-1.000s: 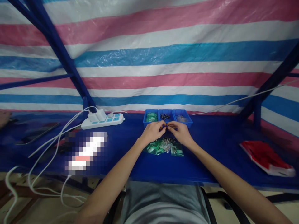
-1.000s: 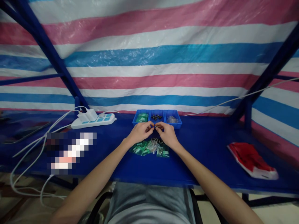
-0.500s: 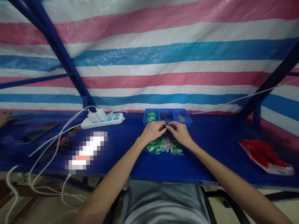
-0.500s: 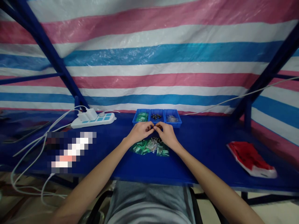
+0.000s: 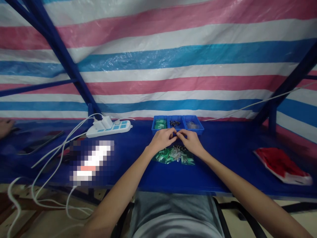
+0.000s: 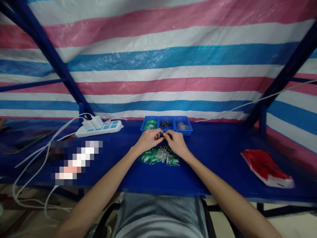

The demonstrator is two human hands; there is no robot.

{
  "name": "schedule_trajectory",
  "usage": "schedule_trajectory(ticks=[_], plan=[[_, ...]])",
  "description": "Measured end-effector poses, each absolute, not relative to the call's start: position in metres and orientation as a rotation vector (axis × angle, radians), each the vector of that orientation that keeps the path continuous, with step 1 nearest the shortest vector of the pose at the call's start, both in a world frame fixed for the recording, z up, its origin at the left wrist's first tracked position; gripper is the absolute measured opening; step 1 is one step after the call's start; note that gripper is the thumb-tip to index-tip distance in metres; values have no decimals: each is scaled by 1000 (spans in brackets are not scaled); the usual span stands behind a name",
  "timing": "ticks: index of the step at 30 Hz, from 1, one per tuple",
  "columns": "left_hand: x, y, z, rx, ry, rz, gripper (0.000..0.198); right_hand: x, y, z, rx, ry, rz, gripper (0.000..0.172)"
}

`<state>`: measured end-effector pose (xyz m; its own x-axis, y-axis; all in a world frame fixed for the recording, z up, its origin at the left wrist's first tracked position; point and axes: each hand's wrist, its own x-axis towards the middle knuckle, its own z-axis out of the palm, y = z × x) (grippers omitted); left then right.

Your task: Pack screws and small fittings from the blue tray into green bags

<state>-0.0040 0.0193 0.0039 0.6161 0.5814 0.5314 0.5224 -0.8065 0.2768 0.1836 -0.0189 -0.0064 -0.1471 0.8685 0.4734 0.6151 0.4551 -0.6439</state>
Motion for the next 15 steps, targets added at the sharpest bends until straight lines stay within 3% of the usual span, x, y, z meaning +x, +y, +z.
schedule_trajectory(ticks=[15], plan=[[-3,17,6,2683,869,989,15,187,-12,-14,-1320,-1900,389,39]])
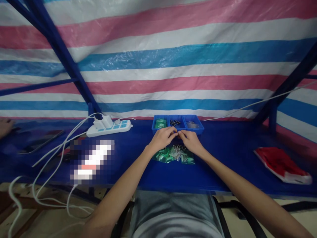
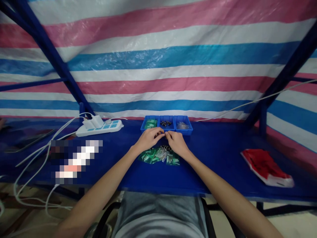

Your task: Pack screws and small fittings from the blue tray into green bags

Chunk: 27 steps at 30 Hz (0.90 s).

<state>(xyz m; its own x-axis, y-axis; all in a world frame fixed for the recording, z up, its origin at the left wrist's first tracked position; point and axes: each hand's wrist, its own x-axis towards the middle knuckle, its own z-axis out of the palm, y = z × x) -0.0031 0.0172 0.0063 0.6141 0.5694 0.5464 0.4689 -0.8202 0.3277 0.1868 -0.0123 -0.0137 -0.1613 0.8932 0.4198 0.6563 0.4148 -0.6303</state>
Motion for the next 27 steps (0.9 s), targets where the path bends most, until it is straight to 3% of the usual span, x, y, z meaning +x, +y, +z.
schedule_trajectory(ticks=[10,16,27], plan=[[-3,18,5,2650,891,984,14,186,-15,-11,-1225,-1799,585,20],[-3,16,7,2660,910,979,17,186,-12,-13,-1159,-1552,997,29],[-2,12,10,2719,886,997,15,182,-18,-5,-1116,-1451,1123,35]])
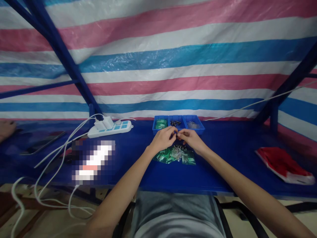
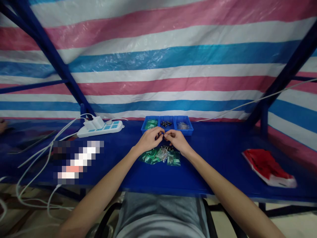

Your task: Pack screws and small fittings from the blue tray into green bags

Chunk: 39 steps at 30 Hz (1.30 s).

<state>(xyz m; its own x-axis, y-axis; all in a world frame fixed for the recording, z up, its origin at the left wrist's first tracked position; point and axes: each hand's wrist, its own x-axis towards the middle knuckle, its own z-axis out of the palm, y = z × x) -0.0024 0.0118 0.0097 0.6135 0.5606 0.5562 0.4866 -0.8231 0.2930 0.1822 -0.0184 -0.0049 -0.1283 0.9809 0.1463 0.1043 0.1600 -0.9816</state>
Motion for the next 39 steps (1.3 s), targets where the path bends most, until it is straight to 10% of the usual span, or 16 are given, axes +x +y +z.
schedule_trajectory(ticks=[39], plan=[[1,11,9,2693,1013,1141,13,183,-19,-8,-1106,-1746,984,27]])
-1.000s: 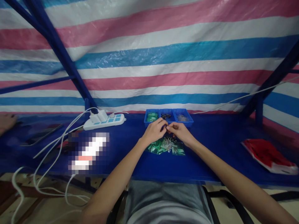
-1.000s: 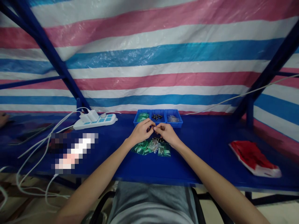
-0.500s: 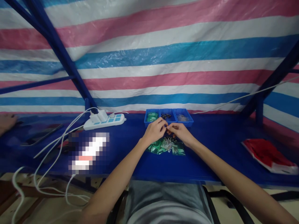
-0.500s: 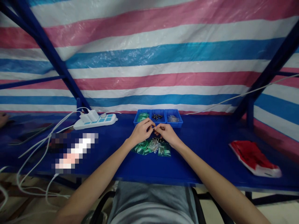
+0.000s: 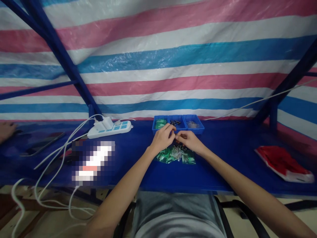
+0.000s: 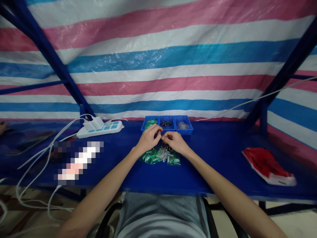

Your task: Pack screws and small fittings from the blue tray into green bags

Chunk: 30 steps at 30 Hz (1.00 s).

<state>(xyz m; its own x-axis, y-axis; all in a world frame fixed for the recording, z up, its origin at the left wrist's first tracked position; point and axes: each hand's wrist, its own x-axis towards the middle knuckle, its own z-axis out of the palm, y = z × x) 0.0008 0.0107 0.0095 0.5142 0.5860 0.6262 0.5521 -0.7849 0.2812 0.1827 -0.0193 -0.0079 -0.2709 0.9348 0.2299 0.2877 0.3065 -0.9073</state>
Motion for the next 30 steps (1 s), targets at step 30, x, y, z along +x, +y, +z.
schedule_trajectory(ticks=[30], plan=[[-2,18,9,2644,834,1044,14,188,-17,0,-1266,-1905,514,39]])
